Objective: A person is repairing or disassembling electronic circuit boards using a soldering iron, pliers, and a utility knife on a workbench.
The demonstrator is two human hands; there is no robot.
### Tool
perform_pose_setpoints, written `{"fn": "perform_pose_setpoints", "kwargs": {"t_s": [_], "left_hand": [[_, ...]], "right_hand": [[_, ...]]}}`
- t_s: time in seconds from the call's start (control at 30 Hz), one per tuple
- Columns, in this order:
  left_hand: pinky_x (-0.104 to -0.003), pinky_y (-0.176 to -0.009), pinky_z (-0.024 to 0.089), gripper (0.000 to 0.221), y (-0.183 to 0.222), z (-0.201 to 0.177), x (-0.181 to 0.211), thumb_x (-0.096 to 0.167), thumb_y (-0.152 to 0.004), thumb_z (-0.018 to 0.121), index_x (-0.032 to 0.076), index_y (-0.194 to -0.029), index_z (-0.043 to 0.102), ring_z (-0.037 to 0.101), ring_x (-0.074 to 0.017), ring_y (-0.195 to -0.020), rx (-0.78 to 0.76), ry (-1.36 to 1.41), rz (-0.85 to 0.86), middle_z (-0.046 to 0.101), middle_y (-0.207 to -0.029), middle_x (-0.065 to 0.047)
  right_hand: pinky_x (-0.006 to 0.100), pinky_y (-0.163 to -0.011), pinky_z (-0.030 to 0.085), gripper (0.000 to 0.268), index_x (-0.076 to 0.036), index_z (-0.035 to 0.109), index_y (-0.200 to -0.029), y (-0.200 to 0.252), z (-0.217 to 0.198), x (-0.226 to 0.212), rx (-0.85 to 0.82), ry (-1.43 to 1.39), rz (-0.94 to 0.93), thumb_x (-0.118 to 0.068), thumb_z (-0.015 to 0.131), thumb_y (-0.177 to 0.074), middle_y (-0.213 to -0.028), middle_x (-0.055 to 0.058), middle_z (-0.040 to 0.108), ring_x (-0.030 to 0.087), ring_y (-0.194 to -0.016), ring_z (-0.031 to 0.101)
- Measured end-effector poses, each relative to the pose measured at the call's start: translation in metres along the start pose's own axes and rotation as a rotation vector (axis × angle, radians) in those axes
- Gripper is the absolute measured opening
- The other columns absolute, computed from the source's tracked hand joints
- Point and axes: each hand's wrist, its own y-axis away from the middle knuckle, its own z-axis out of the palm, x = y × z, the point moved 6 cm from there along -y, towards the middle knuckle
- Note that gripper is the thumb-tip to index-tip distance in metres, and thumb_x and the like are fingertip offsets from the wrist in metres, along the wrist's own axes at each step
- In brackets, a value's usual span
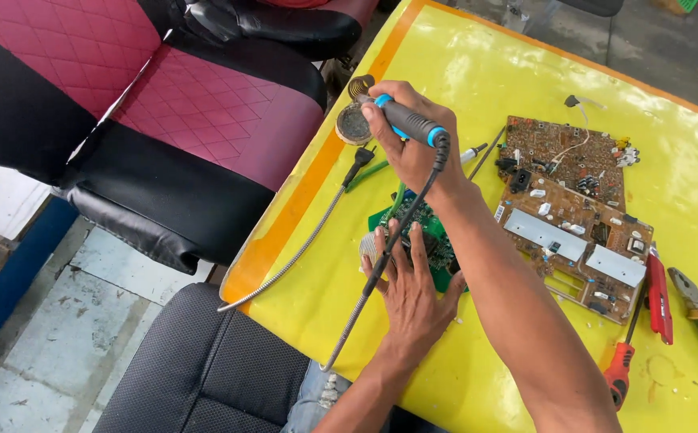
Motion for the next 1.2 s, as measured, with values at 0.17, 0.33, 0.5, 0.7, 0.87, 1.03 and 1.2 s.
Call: {"fn": "perform_pose_setpoints", "kwargs": {"t_s": [0.17,0.33,0.5,0.7,0.87,1.03,1.2], "left_hand": [[-0.067,-0.111,-0.007,0.100,0.001,0.014,-0.005,0.053,-0.087,0.073,0.013,-0.164,0.024,0.000,-0.0453,-0.157,-0.047,-0.004,-0.024,0.014,-0.171,-0.023],[-0.069,-0.112,-0.012,0.106,0.002,0.011,-0.001,0.046,-0.081,0.079,0.011,-0.164,0.024,-0.003,-0.0464,-0.158,0.029,-0.062,0.025,0.012,-0.172,-0.025],[-0.062,-0.121,-0.007,0.105,0.006,0.010,0.000,0.046,-0.082,0.078,0.015,-0.165,0.022,-0.002,-0.0352,-0.163,0.057,-0.112,0.037,0.009,-0.176,-0.012],[-0.066,-0.120,-0.003,0.103,0.005,0.004,0.005,0.056,-0.082,0.075,0.016,-0.164,0.027,0.002,-0.0395,-0.162,0.078,-0.058,0.069,0.017,-0.174,-0.012],[-0.066,-0.118,-0.003,0.099,0.010,0.013,0.021,0.054,-0.081,0.077,0.017,-0.161,0.033,0.003,-0.0379,-0.161,0.036,-0.084,0.147,0.028,-0.169,-0.008],[-0.070,-0.120,-0.004,0.062,0.002,0.017,0.046,0.019,-0.080,0.071,0.007,-0.139,0.057,0.019,-0.0395,-0.158,0.057,-0.015,0.337,0.046,-0.155,-0.019],[-0.055,-0.119,0.031,0.065,-0.026,0.039,0.079,0.037,-0.081,0.079,0.002,-0.133,0.059,0.047,-0.0413,-0.142,-0.039,0.024,0.569,0.059,-0.139,-0.020]], "right_hand": [[0.047,-0.070,0.062,0.018,-0.014,0.067,-0.116,-0.008,0.017,0.018,-0.063,0.171,0.000,-0.027,0.069,-0.105,-0.092,0.017,0.075,0.040,-0.088,0.075],[0.050,-0.064,0.063,0.031,-0.018,0.060,-0.124,-0.013,0.042,0.051,-0.243,0.340,0.106,-0.044,0.056,-0.109,-0.096,0.017,0.073,0.040,-0.082,0.075],[0.038,-0.042,0.056,0.046,-0.008,0.068,-0.123,-0.018,0.054,0.056,-0.204,0.650,-0.026,-0.050,0.066,-0.102,-0.095,0.013,0.056,0.027,-0.076,0.065],[0.036,-0.044,0.059,0.045,-0.019,0.057,-0.138,-0.002,0.061,0.084,-0.203,0.563,0.092,-0.041,0.068,-0.101,-0.102,0.014,0.054,0.028,-0.083,0.063],[0.028,-0.042,0.054,0.055,-0.021,0.044,-0.148,0.010,0.063,0.095,-0.234,0.556,0.133,-0.040,0.068,-0.102,-0.112,0.013,0.060,0.023,-0.080,0.066],[0.057,-0.083,0.064,0.066,-0.019,0.043,-0.152,0.042,-0.005,0.049,-0.361,0.496,0.335,-0.028,0.074,-0.094,-0.130,0.014,0.051,0.042,-0.121,0.065],[0.053,-0.097,0.055,0.054,-0.005,0.053,-0.147,0.130,-0.161,0.044,0.067,0.510,0.521,-0.039,0.060,-0.106,-0.128,0.020,0.059,0.039,-0.121,0.063]]}}
